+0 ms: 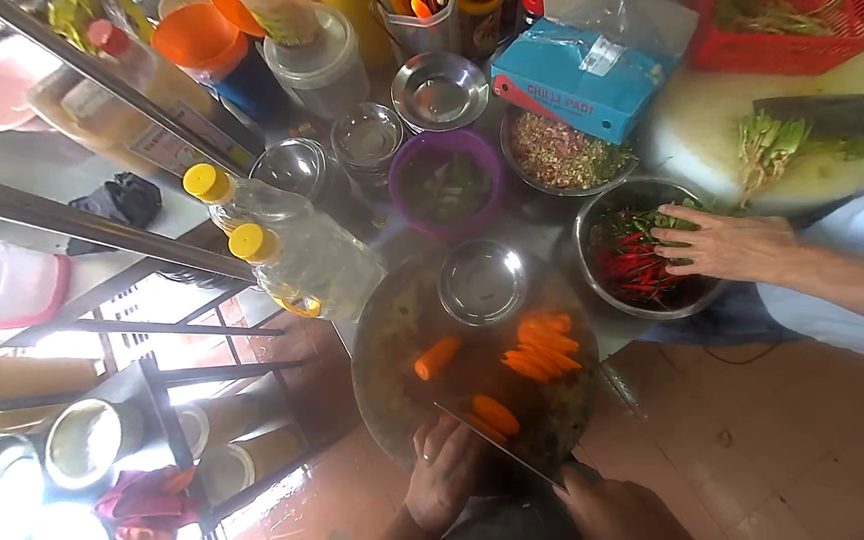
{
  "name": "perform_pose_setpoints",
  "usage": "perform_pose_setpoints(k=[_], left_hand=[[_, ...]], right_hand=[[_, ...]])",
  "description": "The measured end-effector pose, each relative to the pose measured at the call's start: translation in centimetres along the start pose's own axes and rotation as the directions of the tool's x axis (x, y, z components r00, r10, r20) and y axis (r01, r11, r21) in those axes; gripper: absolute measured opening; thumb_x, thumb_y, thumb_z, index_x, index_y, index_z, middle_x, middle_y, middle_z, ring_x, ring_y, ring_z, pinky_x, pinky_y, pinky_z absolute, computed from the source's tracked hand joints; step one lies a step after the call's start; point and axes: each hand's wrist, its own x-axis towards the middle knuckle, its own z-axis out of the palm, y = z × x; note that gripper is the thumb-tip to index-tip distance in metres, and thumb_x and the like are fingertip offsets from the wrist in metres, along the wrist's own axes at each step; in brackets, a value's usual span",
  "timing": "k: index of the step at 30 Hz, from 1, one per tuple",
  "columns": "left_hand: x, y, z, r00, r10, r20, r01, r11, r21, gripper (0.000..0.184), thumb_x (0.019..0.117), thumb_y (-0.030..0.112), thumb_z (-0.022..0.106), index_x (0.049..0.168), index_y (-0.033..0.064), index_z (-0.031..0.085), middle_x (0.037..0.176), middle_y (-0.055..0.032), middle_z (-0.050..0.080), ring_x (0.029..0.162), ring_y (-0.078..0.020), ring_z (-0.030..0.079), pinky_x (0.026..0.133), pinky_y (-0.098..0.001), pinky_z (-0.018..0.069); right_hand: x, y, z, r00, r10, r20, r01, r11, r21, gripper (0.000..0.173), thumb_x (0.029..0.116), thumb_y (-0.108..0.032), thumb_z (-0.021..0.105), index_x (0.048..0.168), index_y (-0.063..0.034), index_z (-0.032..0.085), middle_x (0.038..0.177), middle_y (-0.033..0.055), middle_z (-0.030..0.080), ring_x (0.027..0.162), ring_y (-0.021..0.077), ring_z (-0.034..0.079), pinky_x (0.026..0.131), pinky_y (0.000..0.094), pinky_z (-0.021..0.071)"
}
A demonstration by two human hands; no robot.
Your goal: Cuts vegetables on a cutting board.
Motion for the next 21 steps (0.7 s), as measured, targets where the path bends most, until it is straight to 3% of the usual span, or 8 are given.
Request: perform_pose_setpoints(k=[4,8,11,15,17,19,21], left_hand=[[0.0,-0.1,0.1,1.0,0.006,-0.01,-0.006,1.0,-0.003,0.026,0.0945,0.013,0.069,0.118,0.0248,0.071,0.132,0.0069,0.063,0.126,-0.0157,0.053,0.107,-0.0413,0.0401],[0.2,-0.1,0.0,0.999,0.026,-0.022,-0.025,1.0,0.01,0.024,0.0941,0.017,0.07,0.117,0.0252,0.071,0.128,0.0067,0.063,0.122,-0.0152,0.054,0.106,-0.041,0.0399],[0.4,-0.2,-0.4,0.999,0.045,-0.01,-0.045,0.998,0.049,0.023,0.0929,0.027,0.075,0.116,0.0258,0.07,0.123,0.0061,0.064,0.119,-0.0155,0.056,0.105,-0.0416,0.0424],[0.9,-1.6,-2.4,0.997,0.03,0.069,-0.038,0.992,0.117,0.023,0.0956,0.028,0.072,0.118,0.026,0.07,0.124,0.0052,0.065,0.118,-0.0158,0.058,0.102,-0.0424,0.0455],[1.9,-2.3,-3.6,0.991,0.008,0.134,-0.028,0.988,0.149,0.021,0.0965,0.036,0.07,0.115,0.0266,0.07,0.118,0.0051,0.065,0.114,-0.0164,0.058,0.1,-0.0444,0.0431],[3.7,-2.2,-4.3,0.973,-0.011,0.232,-0.02,0.991,0.131,0.027,0.0967,0.047,0.066,0.113,0.0259,0.07,0.114,0.0044,0.066,0.113,-0.0179,0.059,0.101,-0.0475,0.0428],[5.9,-1.4,-4.1,0.926,-0.015,0.376,-0.024,0.995,0.098,0.037,0.0991,0.052,0.06,0.125,0.0265,0.069,0.123,0.0026,0.067,0.117,-0.0208,0.061,0.1,-0.0502,0.0475]], right_hand=[[4.1,-1.8,1.0,1.0,-0.006,0.006,0.006,1.0,-0.002,0.026,0.1085,-0.032,0.046,0.111,-0.0123,0.062,0.075,0.0117,0.069,0.073,0.033,0.073,0.062,0.0512,0.0593],[5.1,-2.6,0.6,0.999,-0.006,0.049,0.007,1.0,-0.024,0.027,0.1101,-0.032,0.043,0.115,-0.0117,0.06,0.08,0.0117,0.07,0.079,0.0323,0.074,0.066,0.049,0.0596],[4.6,-1.9,1.4,0.999,-0.035,-0.007,0.035,0.999,-0.026,0.029,0.1099,-0.034,0.043,0.11,-0.0116,0.061,0.076,0.0109,0.068,0.075,0.0314,0.074,0.064,0.0484,0.0593],[1.8,0.1,2.1,0.98,-0.051,-0.192,0.058,0.998,0.031,0.034,0.1057,-0.036,0.051,0.096,-0.0092,0.069,0.069,0.0122,0.068,0.065,0.0312,0.072,0.055,0.0499,0.0583],[-0.4,2.3,1.1,0.996,0.01,-0.094,0.007,0.983,0.183,0.045,0.1072,-0.041,0.047,0.097,-0.0041,0.07,0.073,0.0166,0.068,0.07,0.0358,0.072,0.061,0.0555,0.0578],[-2.2,5.7,0.7,0.996,0.078,0.047,-0.09,0.926,0.366,0.051,0.106,-0.049,0.047,0.102,-0.0037,0.069,0.074,0.0162,0.067,0.07,0.0341,0.069,0.064,0.0562,0.0556],[-3.3,9.4,1.5,0.975,0.116,0.191,-0.204,0.814,0.544,0.05,0.1034,-0.052,0.053,0.109,-0.0049,0.069,0.076,0.0134,0.067,0.066,0.0286,0.067,0.064,0.0526,0.0569]])
